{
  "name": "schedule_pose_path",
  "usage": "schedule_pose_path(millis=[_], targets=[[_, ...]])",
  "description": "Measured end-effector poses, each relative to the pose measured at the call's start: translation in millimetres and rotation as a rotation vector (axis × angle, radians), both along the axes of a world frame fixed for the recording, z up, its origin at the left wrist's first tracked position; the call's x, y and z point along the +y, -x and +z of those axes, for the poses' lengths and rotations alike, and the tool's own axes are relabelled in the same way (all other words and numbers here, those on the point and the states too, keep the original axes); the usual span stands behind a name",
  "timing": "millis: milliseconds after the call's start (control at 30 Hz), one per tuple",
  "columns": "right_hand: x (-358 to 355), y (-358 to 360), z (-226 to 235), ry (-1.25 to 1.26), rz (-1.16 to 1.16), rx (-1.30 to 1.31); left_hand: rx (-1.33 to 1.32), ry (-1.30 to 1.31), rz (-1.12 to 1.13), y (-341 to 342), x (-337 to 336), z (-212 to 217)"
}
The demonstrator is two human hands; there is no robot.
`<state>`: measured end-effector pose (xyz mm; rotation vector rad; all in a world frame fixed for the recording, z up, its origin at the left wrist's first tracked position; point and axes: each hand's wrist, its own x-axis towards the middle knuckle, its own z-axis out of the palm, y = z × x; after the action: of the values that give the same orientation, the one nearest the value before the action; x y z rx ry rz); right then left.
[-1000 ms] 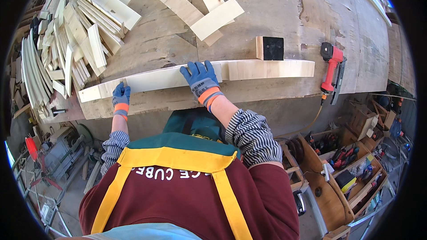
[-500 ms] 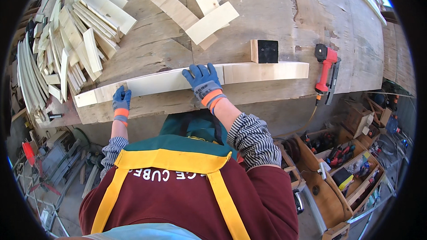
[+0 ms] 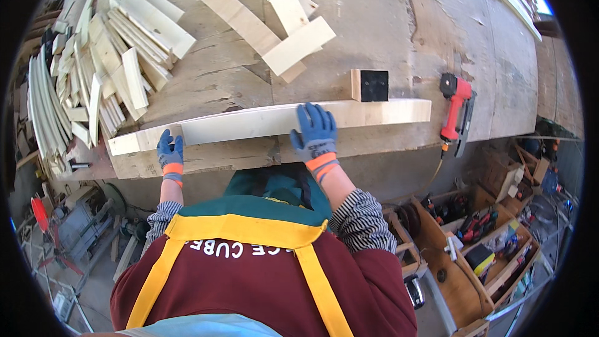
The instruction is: The person selects small wooden planks from a pile on a workbench, aligns them, and uses a red nail gun to fasten them together. The person repeats this process, building a wooden structure piece by piece.
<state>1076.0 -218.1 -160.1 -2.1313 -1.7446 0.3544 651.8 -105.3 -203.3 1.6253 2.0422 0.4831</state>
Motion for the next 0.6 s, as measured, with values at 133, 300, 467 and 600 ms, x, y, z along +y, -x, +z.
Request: schedule_pose_path(millis=[133,300,467,600], targets=[[17.6,-36.8,-1.7,0.041,-0.052,-0.077,-0.054,-0.086,-0.008,-11.7,-16.5,1.3],[105.2,-58.7,-9.1,0.112,0.053,-0.162,-0.046,-0.019,-0.048,-13.1,-52.1,26.2],[215.4,-6.0,-25.5,0.184,0.258,-0.294,0.024,0.129,0.085,14.6,-137.5,54.9],[259.9,24.7,-46.6,0.268,0.091,-0.275,0.030,0.321,0.225,27.5,-181.8,92.1]])
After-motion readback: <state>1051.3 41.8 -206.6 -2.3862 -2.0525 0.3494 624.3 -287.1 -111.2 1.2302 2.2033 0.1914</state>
